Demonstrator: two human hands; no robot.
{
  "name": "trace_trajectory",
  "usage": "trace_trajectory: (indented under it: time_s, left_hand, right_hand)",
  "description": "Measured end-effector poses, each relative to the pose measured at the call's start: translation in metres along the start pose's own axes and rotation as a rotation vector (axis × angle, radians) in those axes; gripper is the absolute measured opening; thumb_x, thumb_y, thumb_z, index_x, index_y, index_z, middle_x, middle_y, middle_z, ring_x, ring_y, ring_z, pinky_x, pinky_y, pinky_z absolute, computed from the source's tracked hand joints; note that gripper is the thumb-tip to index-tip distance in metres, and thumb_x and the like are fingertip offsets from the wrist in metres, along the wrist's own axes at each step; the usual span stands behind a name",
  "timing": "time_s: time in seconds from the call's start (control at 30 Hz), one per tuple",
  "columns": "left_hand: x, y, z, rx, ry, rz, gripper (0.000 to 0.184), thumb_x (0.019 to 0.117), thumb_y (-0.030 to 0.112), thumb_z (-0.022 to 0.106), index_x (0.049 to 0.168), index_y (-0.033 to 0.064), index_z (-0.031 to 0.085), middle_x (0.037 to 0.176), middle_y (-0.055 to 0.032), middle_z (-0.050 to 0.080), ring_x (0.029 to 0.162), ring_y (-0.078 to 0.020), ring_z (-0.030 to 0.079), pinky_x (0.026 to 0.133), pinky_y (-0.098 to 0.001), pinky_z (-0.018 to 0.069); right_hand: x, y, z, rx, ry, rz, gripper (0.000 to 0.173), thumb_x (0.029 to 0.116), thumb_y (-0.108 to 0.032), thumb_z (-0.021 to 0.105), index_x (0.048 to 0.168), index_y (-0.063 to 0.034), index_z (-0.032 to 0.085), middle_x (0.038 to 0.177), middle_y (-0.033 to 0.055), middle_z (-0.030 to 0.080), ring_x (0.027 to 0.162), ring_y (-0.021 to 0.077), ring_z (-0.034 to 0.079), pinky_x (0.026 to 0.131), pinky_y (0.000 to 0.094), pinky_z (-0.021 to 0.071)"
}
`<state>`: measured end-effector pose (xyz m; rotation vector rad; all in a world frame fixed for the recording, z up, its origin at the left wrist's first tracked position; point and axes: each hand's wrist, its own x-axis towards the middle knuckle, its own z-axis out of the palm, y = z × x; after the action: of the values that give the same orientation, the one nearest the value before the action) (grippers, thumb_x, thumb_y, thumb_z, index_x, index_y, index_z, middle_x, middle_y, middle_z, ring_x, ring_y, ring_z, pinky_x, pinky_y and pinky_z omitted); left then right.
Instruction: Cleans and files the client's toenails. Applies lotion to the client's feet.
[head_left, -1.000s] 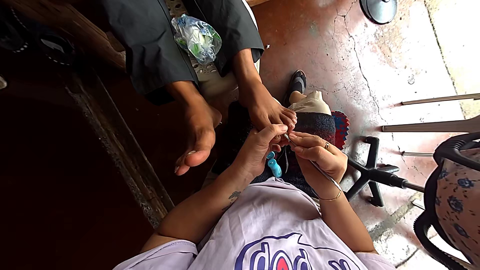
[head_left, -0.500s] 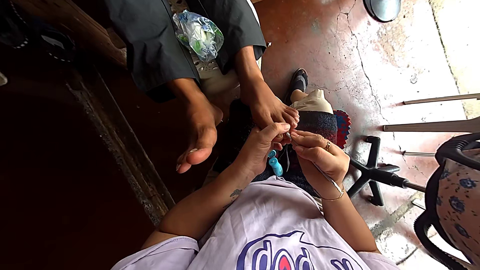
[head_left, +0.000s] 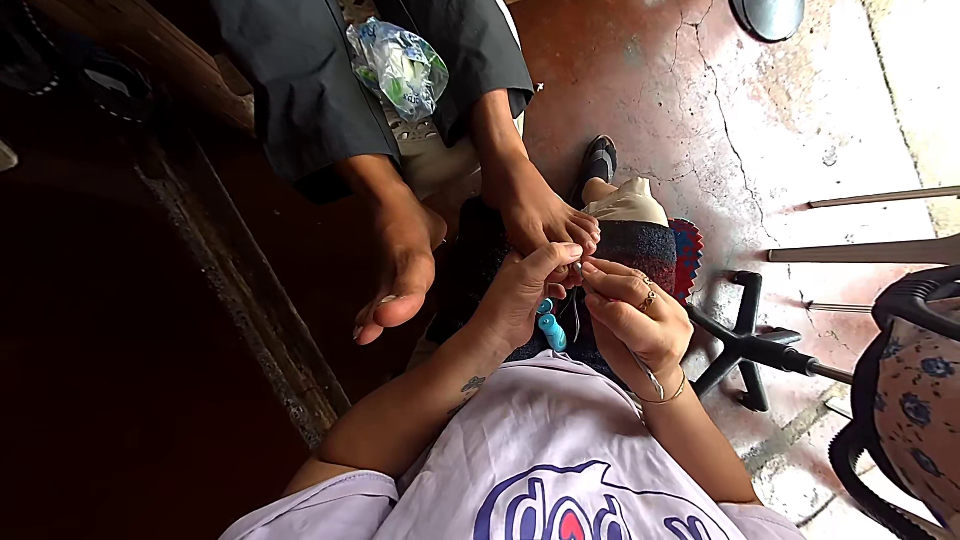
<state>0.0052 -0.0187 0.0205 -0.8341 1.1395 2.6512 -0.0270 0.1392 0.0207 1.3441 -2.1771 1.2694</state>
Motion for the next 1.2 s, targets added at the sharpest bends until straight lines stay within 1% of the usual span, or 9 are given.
trace_trajectory:
  time_s: [0.17,0.23,0.37,0.47,0.67,0.83,0.93,1.13,1.2]
  left_hand:
    - [0.001,-0.001,-0.002,0.001,-0.013,0.009,0.014,0.0977,0.013,0.059,0.09,0.0112,0.07,0.078,-0.0005,0.069,0.068,-0.0053,0.066,0.064,-0.0187,0.0558]
    - [0.001,-0.002,-0.001,-0.009,-0.016,0.013,0.013,0.0972,0.014,0.059,0.09,0.0117,0.071,0.079,-0.0005,0.069,0.069,-0.0056,0.066,0.064,-0.0192,0.0554]
    - [0.001,-0.001,-0.003,0.0,-0.024,0.016,0.015,0.0983,0.014,0.058,0.09,0.0104,0.07,0.077,-0.0007,0.069,0.068,-0.006,0.066,0.065,-0.0196,0.0566]
    - [0.001,-0.002,-0.002,-0.012,-0.02,0.014,0.014,0.0976,0.015,0.06,0.09,0.0109,0.071,0.077,-0.0005,0.069,0.067,-0.0057,0.065,0.063,-0.0191,0.0553]
    - [0.0,-0.001,-0.001,-0.014,-0.015,0.014,0.014,0.0982,0.013,0.059,0.09,0.0102,0.07,0.077,-0.001,0.069,0.068,-0.0063,0.066,0.066,-0.0199,0.0565]
    - [0.001,-0.003,-0.001,-0.015,-0.03,0.028,0.014,0.0976,0.013,0.059,0.091,0.0101,0.071,0.078,-0.0014,0.069,0.067,-0.0057,0.065,0.063,-0.019,0.0558]
    - [0.001,-0.003,-0.002,-0.021,-0.025,0.03,0.014,0.0973,0.013,0.059,0.091,0.0104,0.071,0.078,-0.0014,0.069,0.068,-0.006,0.065,0.066,-0.0197,0.0562]
    - [0.001,-0.003,-0.002,-0.016,-0.031,0.028,0.014,0.0973,0.014,0.059,0.091,0.0098,0.07,0.079,-0.0017,0.069,0.068,-0.0063,0.065,0.064,-0.0196,0.0558]
    - [0.001,-0.003,-0.002,-0.018,-0.023,0.03,0.014,0.0973,0.013,0.059,0.091,0.0101,0.071,0.079,-0.0016,0.069,0.068,-0.006,0.066,0.064,-0.019,0.056]
  right_hand:
    - [-0.004,0.001,0.003,-0.073,-0.005,-0.038,0.013,0.0957,0.002,0.061,0.085,-0.0054,0.064,0.102,0.015,0.075,0.114,0.0252,0.07,0.095,0.0346,0.0581]
    - [-0.006,0.002,0.005,-0.067,0.014,-0.05,0.013,0.095,0.003,0.062,0.085,-0.0047,0.064,0.104,0.0155,0.074,0.115,0.0264,0.069,0.095,0.0361,0.0586]
    - [-0.007,0.001,0.002,-0.071,-0.018,-0.064,0.012,0.0973,0.002,0.06,0.088,-0.0052,0.063,0.104,0.0158,0.074,0.117,0.0262,0.069,0.096,0.0345,0.0578]
    - [-0.008,0.003,0.007,-0.095,0.008,-0.094,0.013,0.097,0.001,0.06,0.086,-0.0059,0.062,0.105,0.0153,0.073,0.117,0.0268,0.068,0.098,0.0366,0.0571]
    - [-0.01,0.001,0.006,-0.099,-0.001,-0.092,0.012,0.097,0.002,0.06,0.088,-0.006,0.062,0.106,0.0159,0.073,0.118,0.0277,0.068,0.097,0.0364,0.0573]
    - [-0.011,0.001,0.006,-0.077,0.013,-0.072,0.012,0.0966,0.003,0.061,0.087,-0.005,0.062,0.106,0.016,0.073,0.118,0.0277,0.068,0.097,0.0371,0.058]
    - [-0.011,0.0,0.007,-0.107,0.009,-0.082,0.012,0.0969,0.002,0.06,0.088,-0.0061,0.062,0.106,0.016,0.074,0.118,0.0275,0.068,0.096,0.036,0.0576]
    - [-0.013,0.001,0.006,-0.047,0.028,-0.042,0.011,0.0965,0.002,0.062,0.088,-0.0049,0.063,0.106,0.0154,0.074,0.118,0.0269,0.068,0.096,0.0369,0.0592]
    - [-0.013,0.002,0.008,-0.078,0.027,-0.07,0.011,0.0969,0.001,0.062,0.089,-0.006,0.063,0.107,0.0152,0.074,0.119,0.0271,0.068,0.097,0.0368,0.0582]
